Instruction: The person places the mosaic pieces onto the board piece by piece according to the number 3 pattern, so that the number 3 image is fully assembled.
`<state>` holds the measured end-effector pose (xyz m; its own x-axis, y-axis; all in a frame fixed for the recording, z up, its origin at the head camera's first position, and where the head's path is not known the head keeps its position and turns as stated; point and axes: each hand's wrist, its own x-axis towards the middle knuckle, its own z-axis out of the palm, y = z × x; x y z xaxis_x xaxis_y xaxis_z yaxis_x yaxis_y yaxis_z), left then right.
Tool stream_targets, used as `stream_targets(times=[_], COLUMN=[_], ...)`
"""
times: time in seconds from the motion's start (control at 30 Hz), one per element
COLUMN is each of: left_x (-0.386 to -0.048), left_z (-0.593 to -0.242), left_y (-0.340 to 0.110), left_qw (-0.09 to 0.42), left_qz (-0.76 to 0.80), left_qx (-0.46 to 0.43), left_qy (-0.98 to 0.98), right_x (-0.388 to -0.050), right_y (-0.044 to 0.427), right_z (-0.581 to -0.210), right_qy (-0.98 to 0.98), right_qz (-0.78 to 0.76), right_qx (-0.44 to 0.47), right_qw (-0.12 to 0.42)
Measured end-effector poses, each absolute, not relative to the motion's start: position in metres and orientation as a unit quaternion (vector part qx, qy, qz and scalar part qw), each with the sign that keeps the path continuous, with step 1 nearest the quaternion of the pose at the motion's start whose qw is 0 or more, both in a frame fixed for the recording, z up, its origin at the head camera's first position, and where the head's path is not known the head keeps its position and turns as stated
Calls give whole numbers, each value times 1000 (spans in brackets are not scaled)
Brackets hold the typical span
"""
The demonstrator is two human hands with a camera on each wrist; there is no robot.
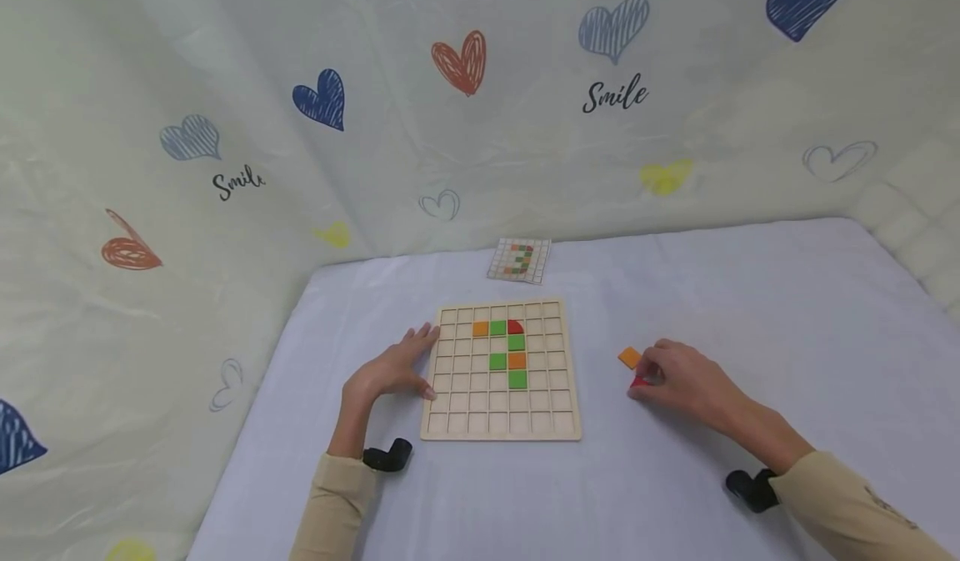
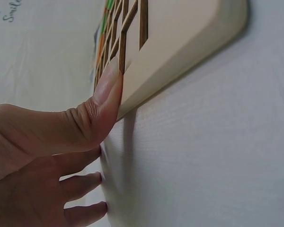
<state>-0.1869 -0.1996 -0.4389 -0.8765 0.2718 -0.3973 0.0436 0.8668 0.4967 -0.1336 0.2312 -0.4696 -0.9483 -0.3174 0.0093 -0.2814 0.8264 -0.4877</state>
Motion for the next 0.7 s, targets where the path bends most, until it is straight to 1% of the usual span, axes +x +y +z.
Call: stream_targets(times=[0.3,0.5,0.63,0.7], left_x=[-189,-188,-188,-188], left_z=[-443,-441,-440,-440], left_y=[-200,-200,-200,-200], left_qw=[231,233,234,234], left_qz=[248,244,244,244], left_qx=[84,86,84,85], left_qy=[937,938,937,937], right_x=[-135,-136,-136,-136], right_y=[223,220,217,216], right_z=[-469,-471,-471,-472], right_qy=[943,930,923,917], right_qz=[-263,-278,-290,-299], right_qx=[-202,-239,-251,-263], right_qw=[29,1,-7,-21])
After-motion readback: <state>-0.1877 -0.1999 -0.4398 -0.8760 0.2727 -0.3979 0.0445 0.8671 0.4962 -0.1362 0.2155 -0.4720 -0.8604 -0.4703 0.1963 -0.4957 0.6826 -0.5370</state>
